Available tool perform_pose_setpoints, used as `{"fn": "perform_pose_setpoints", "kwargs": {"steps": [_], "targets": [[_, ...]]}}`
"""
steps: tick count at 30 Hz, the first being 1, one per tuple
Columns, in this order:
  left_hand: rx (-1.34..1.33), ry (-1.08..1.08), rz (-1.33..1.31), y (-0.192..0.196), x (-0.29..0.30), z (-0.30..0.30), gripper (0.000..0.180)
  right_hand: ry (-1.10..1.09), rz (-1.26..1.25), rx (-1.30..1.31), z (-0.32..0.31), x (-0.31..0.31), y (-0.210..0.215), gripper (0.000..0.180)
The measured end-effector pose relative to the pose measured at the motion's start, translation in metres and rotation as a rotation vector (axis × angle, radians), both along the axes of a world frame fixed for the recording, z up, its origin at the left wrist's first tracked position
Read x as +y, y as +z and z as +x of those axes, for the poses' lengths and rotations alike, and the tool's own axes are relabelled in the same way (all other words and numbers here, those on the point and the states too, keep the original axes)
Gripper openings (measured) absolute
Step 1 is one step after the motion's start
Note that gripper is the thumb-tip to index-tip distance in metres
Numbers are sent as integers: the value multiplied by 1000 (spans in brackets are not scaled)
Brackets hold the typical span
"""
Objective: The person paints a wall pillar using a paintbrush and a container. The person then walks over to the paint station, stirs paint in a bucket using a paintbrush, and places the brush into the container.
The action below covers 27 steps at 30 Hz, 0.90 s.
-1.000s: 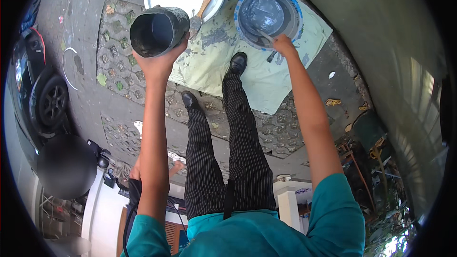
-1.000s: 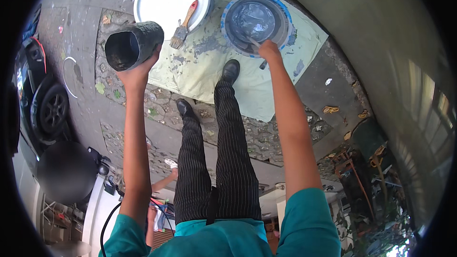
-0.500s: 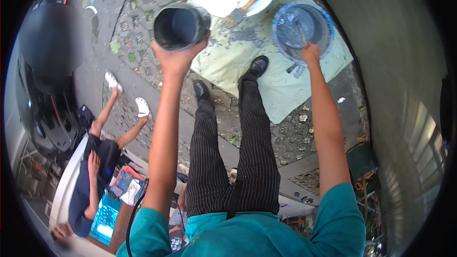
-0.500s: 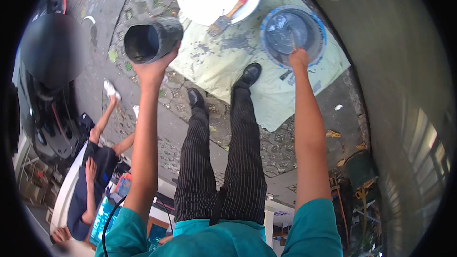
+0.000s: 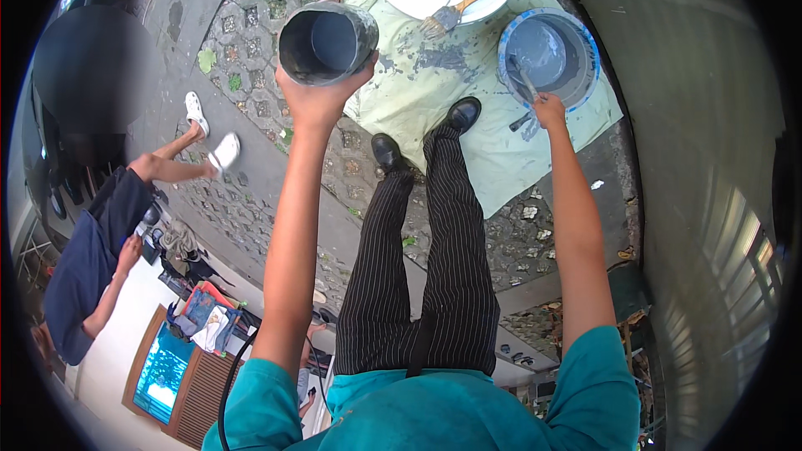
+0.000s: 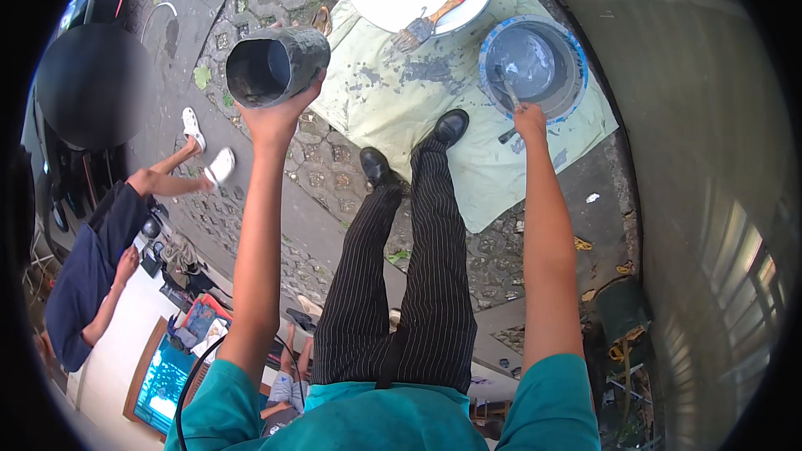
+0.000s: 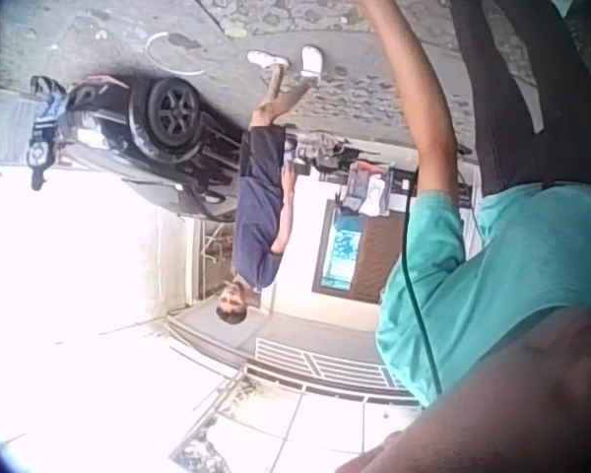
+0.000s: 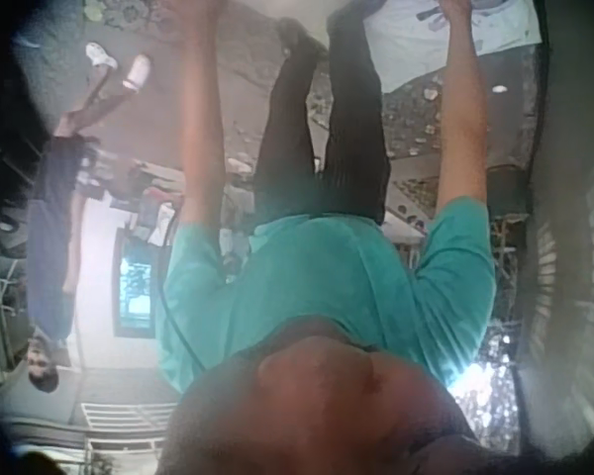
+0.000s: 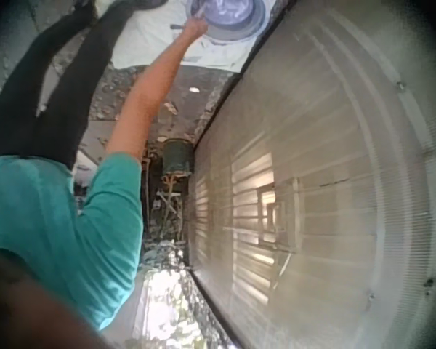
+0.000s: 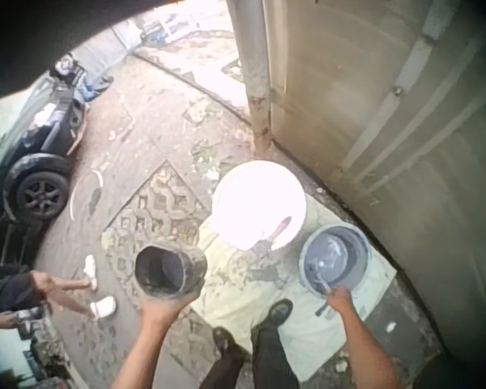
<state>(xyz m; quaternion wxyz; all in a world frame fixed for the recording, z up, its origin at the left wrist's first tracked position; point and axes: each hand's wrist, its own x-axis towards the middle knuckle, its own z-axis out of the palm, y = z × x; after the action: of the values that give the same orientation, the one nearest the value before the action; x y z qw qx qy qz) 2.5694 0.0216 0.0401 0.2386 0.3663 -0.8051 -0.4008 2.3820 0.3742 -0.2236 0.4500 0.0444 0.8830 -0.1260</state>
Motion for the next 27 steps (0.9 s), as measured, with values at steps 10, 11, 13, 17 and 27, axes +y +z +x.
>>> {"fn": "perform_pose_setpoints", "kwargs": {"steps": [10, 11, 13, 17, 27], "targets": [[11, -14, -3, -6, -1, 55, 70, 85, 43, 148, 26, 7, 7, 35], [43, -33, 4, -5, -1, 59, 70, 119, 39, 192, 29, 7, 9, 38], [87, -61, 12, -1, 0, 68, 70, 148, 11, 226, 38, 6, 16, 38], [67, -68, 32, 15, 2, 80, 71, 78, -55, 298, 52, 1, 43, 39], [75, -115, 50, 40, 18, 82, 71, 11, -17, 314, 47, -1, 96, 37]]}}
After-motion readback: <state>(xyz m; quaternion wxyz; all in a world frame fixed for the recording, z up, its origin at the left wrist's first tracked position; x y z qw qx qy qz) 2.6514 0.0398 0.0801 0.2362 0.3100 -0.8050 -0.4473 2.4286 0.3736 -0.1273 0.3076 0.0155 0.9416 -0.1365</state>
